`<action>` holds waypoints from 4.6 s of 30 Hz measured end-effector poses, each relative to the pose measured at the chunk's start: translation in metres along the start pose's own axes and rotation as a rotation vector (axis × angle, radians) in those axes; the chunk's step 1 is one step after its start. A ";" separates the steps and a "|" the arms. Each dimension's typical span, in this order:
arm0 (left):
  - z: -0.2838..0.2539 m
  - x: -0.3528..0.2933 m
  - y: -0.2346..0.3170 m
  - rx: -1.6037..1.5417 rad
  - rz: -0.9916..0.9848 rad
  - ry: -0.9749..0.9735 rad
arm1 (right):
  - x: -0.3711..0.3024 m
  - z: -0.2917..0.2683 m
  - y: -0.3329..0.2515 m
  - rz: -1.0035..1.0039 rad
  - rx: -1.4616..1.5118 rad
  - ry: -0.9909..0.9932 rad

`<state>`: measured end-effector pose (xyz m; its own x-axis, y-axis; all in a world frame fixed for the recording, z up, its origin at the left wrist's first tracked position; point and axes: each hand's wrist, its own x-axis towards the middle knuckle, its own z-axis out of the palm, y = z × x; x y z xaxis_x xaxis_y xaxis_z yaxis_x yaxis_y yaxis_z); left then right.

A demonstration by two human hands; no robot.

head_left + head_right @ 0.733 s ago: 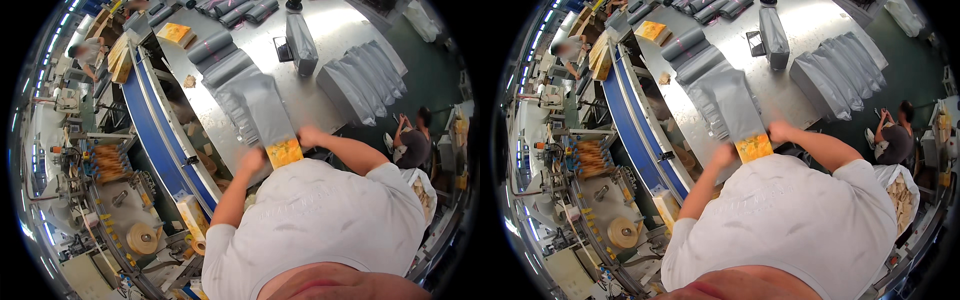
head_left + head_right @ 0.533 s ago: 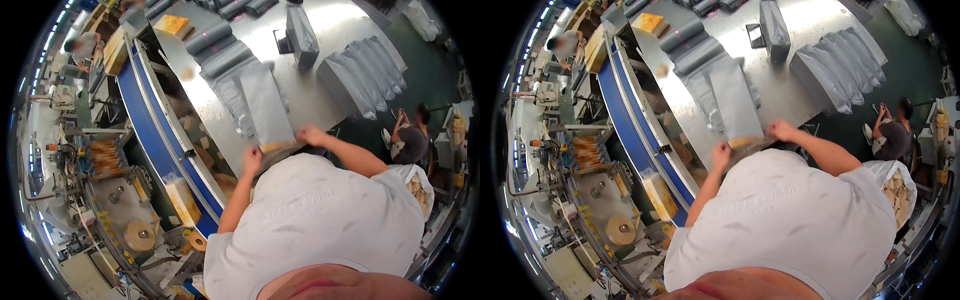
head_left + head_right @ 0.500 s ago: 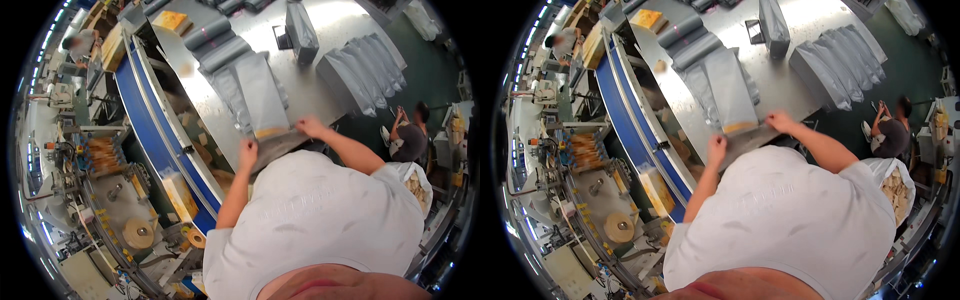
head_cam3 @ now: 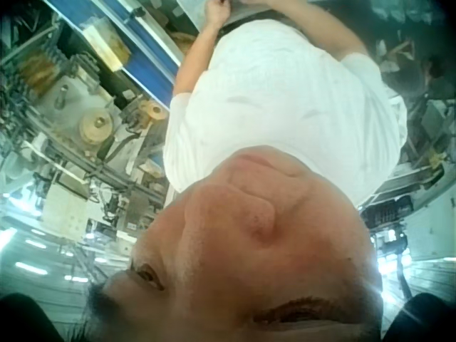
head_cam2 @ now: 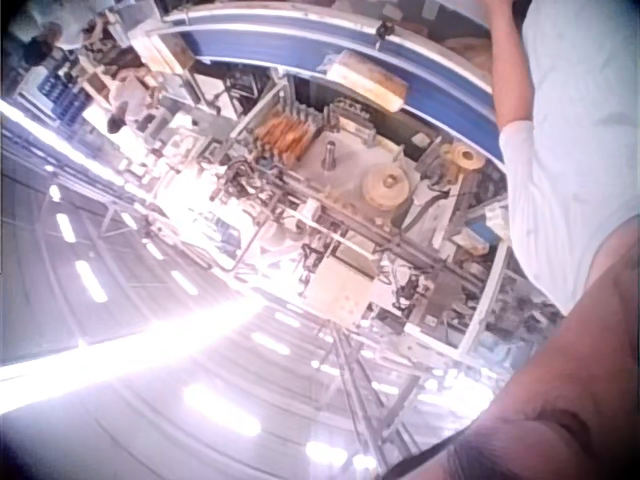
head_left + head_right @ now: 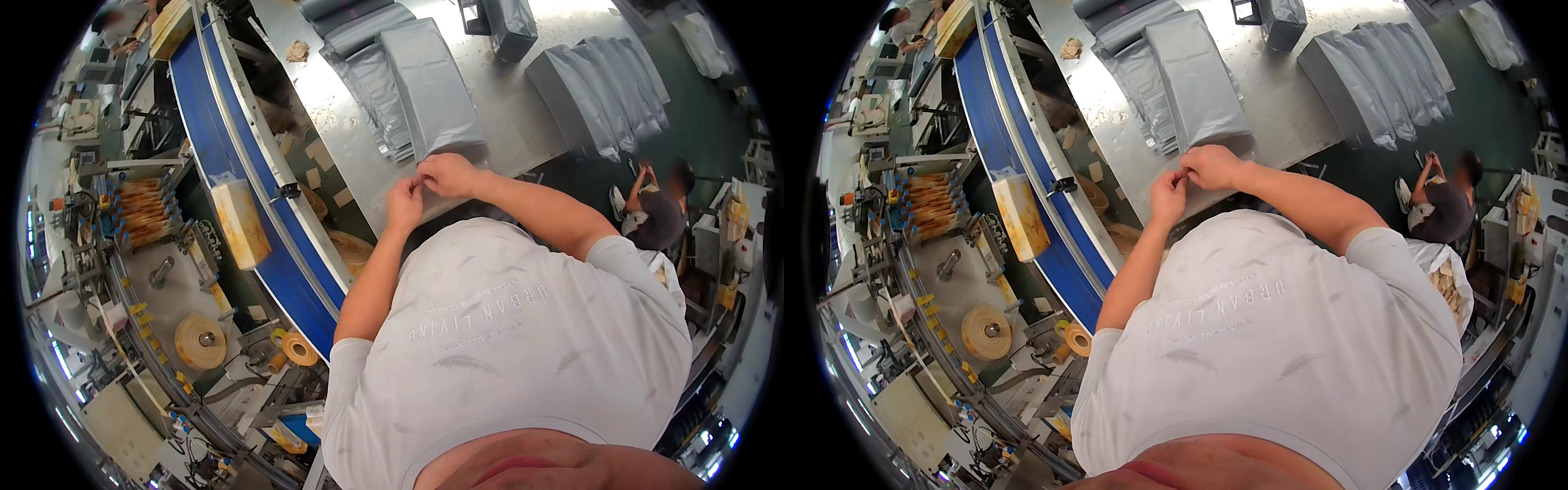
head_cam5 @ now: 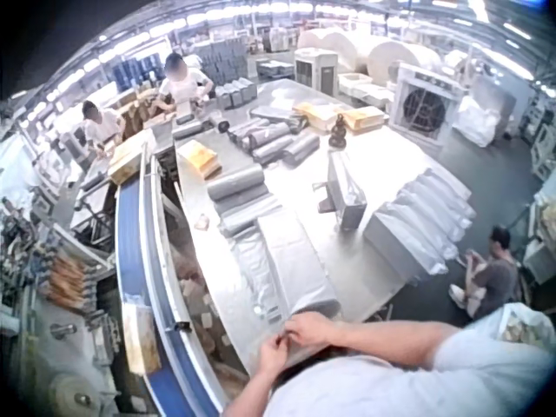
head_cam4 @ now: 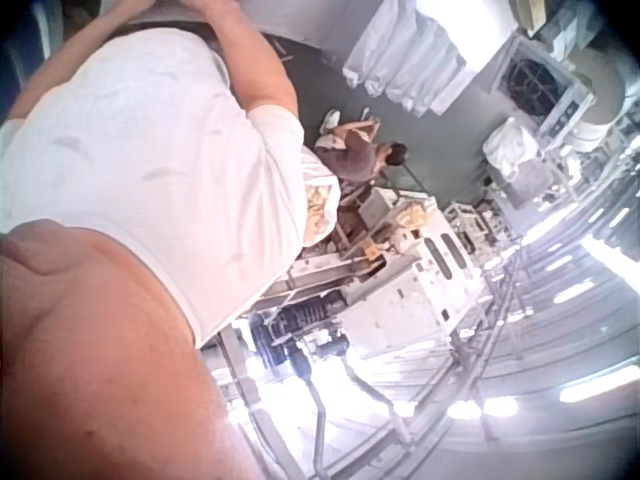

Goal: The person picks up yellow boxes from a conveyor belt and places them into grey poly mailers on a metal table. They fold the top of the mailers closed and stack the finished packages. The person also moves a stack of completed packages to the side.

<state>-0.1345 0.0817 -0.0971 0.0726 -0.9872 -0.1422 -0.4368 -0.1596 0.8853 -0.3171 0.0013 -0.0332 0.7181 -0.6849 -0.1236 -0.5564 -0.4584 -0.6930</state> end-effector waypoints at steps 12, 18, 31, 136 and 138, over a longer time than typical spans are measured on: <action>0.024 -0.006 0.028 -0.207 0.135 -0.139 | -0.073 -0.002 -0.007 -0.057 -0.008 0.557; 0.020 -0.002 0.032 -0.083 0.058 -0.206 | -0.120 0.015 0.065 0.604 0.472 0.734; -0.021 0.013 0.063 0.562 0.732 -0.083 | -0.203 -0.063 0.134 0.605 0.025 0.266; 0.075 0.074 0.079 -0.104 0.112 0.174 | -0.074 -0.018 0.078 0.550 0.337 0.988; 0.081 0.063 0.093 -0.107 0.022 -0.037 | -0.069 -0.025 0.067 0.681 0.445 0.832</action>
<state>-0.2436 0.0049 -0.0595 0.0296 -0.9902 -0.1366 -0.3395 -0.1385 0.9303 -0.4142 0.0033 -0.0539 -0.2608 -0.9491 -0.1764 -0.4068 0.2738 -0.8715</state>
